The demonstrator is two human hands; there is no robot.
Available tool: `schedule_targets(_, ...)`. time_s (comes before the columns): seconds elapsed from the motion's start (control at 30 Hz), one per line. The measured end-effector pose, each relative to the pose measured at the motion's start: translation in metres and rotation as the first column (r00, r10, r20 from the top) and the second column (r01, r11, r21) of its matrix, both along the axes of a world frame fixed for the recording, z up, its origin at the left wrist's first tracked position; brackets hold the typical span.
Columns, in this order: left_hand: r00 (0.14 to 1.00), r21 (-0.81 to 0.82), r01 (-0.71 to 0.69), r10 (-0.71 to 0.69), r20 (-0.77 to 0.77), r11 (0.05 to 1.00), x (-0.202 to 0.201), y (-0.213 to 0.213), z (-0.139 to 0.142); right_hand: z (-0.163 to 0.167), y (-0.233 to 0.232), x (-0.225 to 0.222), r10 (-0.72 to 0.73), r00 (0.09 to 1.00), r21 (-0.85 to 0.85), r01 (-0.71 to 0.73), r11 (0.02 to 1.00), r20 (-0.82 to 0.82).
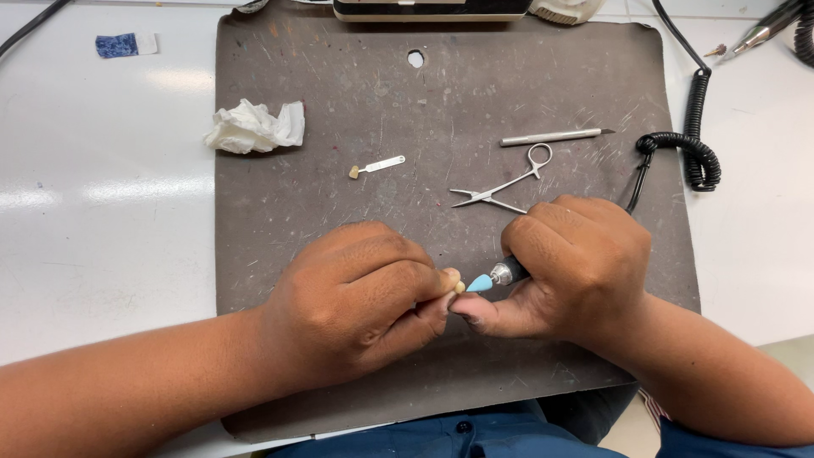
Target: The person holds a small tooth-shaped object and uses a rotary tool with a blue abrasive tip to grind and smooth its surface. They rotate the object frequently to access different sides and continue shaping it throughout the clip.
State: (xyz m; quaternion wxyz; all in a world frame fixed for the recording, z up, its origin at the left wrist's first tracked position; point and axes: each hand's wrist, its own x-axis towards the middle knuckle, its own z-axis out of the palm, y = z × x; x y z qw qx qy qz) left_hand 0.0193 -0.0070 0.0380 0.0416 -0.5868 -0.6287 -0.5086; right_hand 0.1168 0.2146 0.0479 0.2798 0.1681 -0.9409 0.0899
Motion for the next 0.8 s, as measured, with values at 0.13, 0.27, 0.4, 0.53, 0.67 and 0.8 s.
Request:
schedule_targets(0.13, 1.0, -0.011, 0.015, -0.015, 0.01, 1.0, -0.0003, -0.0014, -0.0002, -0.0014, -0.0011, -0.0002, 0.013, 1.0, -0.018, -0.012, 1.0, 0.017)
schedule_targets(0.27, 1.0, -0.021, 0.016, -0.015, 0.013, 1.0, 0.0001, -0.0018, -0.0003, -0.0007, -0.0016, -0.0004, 0.029, 0.999, 0.004, -0.029, 1.0, 0.03)
schedule_targets(0.4, 1.0, -0.019, 0.017, -0.016, 0.025, 1.0, -0.0003, -0.001, -0.0013, -0.0004, -0.0018, -0.0008, 0.009, 1.0, 0.022, -0.009, 1.0, 0.003)
schedule_targets(0.53, 1.0, -0.028, 0.012, -0.011, 0.019, 1.0, 0.0003, -0.0016, -0.0016, -0.0006, -0.0019, -0.001, 0.018, 1.0, 0.017, -0.018, 1.0, 0.0)
schedule_targets(0.67, 1.0, -0.014, 0.016, -0.016, 0.02, 1.0, -0.0002, -0.0011, -0.0018, 0.0004, -0.0025, -0.0008, 0.024, 1.0, 0.028, -0.024, 0.999, -0.002)
schedule_targets(0.8, 0.999, -0.03, 0.01, -0.008, 0.052, 1.0, 0.0003, -0.0017, -0.0025, 0.0013, -0.0034, -0.0019, 0.022, 1.0, 0.005, -0.022, 1.0, 0.008)
